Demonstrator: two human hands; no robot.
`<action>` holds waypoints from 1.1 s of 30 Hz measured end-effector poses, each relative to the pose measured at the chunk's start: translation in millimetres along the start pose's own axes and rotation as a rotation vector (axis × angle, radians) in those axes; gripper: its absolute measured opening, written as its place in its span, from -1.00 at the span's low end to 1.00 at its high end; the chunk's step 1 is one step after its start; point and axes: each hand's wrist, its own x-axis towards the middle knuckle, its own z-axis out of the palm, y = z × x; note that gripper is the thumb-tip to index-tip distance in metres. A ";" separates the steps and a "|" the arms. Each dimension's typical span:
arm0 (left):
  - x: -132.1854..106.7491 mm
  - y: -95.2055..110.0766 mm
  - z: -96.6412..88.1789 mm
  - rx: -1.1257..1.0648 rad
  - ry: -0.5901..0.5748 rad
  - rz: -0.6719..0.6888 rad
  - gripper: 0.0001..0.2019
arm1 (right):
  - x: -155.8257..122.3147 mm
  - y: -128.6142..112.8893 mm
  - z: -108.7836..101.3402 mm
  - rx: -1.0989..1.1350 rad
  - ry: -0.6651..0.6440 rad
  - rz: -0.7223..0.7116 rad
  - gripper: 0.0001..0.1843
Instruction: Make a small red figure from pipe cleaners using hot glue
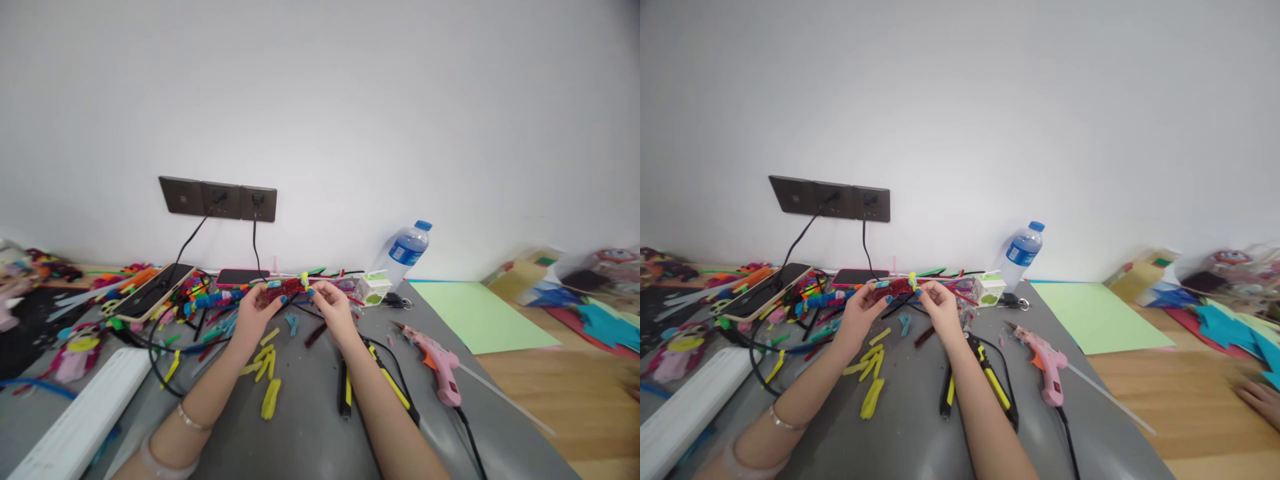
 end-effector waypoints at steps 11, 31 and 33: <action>-1.9 0.7 2.4 0.008 -0.065 0.002 -0.69 | -2.3 -0.6 0.2 -0.053 0.017 -0.087 -0.75; -2.6 5.8 3.1 0.024 0.005 -0.053 -0.69 | -2.2 -0.4 -4.4 -0.103 -0.038 -0.141 -0.77; -2.0 6.6 3.1 0.029 0.019 -0.070 -0.69 | -2.2 0.9 -5.4 -0.125 -0.028 -0.198 -0.79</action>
